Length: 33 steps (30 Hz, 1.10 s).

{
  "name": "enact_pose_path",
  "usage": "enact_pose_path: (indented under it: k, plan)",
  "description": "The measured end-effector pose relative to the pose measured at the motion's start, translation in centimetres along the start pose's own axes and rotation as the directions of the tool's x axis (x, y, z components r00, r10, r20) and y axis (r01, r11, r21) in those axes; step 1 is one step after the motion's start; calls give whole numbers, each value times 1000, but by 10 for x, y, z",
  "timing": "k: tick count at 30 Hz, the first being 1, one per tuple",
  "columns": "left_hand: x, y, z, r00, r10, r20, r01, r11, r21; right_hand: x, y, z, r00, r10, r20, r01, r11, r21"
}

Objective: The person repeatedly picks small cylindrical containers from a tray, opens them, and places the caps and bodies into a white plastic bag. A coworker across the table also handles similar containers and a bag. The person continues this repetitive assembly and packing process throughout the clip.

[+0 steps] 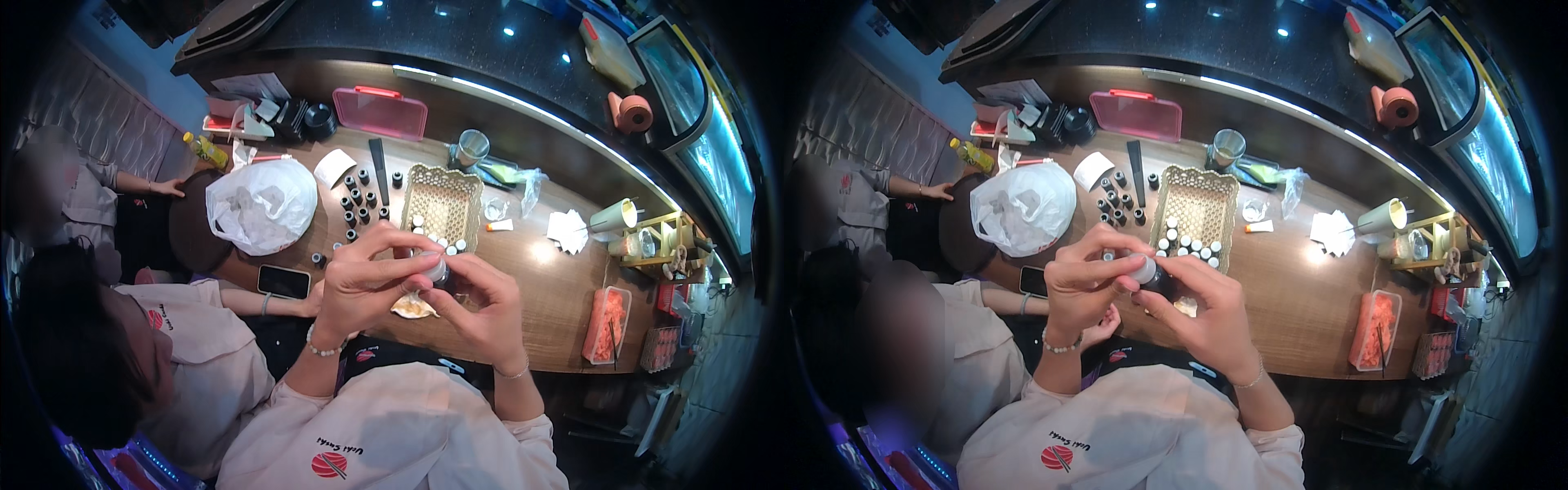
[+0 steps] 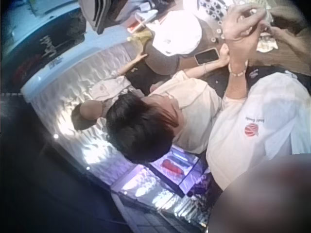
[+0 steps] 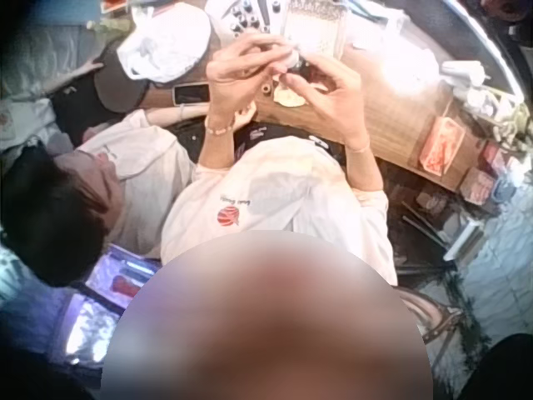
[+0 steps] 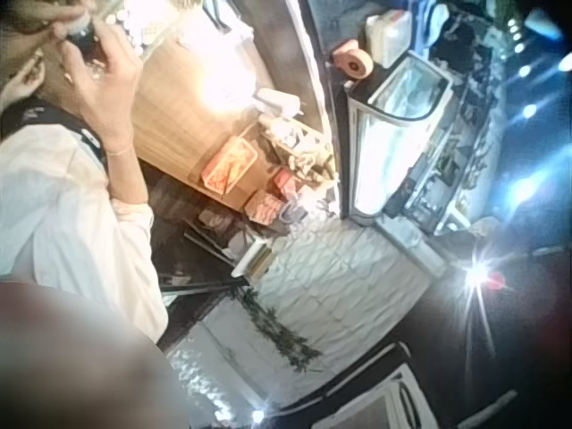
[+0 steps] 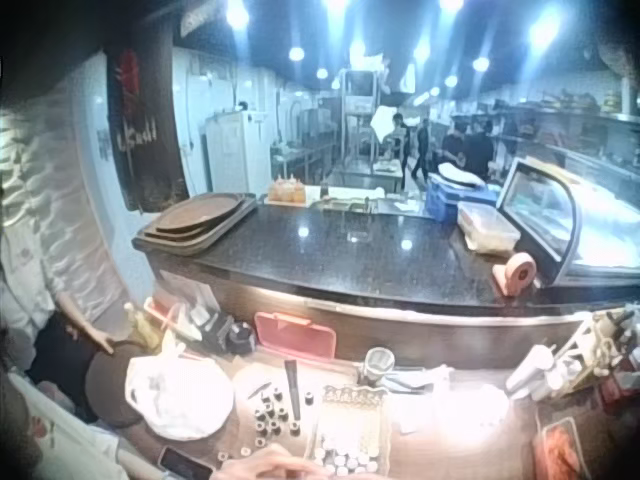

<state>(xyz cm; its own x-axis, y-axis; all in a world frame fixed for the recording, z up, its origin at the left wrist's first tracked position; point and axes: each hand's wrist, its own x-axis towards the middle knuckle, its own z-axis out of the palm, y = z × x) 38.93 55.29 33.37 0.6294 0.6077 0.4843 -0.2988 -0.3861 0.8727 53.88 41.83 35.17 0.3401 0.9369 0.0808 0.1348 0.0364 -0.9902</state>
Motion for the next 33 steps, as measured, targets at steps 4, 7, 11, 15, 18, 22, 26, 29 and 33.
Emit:
enact_pose_path:
  k: [4, 7, 11, 15, 18, 22, 26, 29, 33]
  plan:
    - [-7, 6, 12, 986, -57, -160, 63, 998, 32, 0, -4, 6, 988, -126, -84, 106, 970, -218]
    - [-15, 4, 25, 952, -90, -293, 94, 996, -1, 0, -2, 13, 957, -251, -148, 193, 926, -325]
    - [-19, -6, 37, 916, -110, -385, 74, 991, -107, -1, -2, 15, 937, -296, -185, 208, 899, -386]
    - [-16, 0, 36, 939, -82, -333, 55, 995, -87, -1, 7, 15, 943, -271, -193, 204, 929, -309]
    - [-10, -1, 32, 970, -15, -242, 12, 1000, -14, 1, 7, 12, 949, -233, -214, 188, 959, -214]
    - [-2, 8, 41, 969, 50, -243, -68, 996, -66, 1, 1, 5, 954, -211, -214, 185, 973, -136]
    - [-14, -13, 46, 950, -144, -277, 18, 911, -412, 5, -2, 2, 916, -315, -249, 278, 945, -173]
    - [-12, -11, 57, 928, -371, -37, 220, 624, -750, 6, -4, 1, 905, -341, -254, 309, 938, -159]
    - [-16, -6, 66, 932, -339, 128, 296, 506, -810, 6, -2, -4, 931, -302, -207, 292, 953, -78]
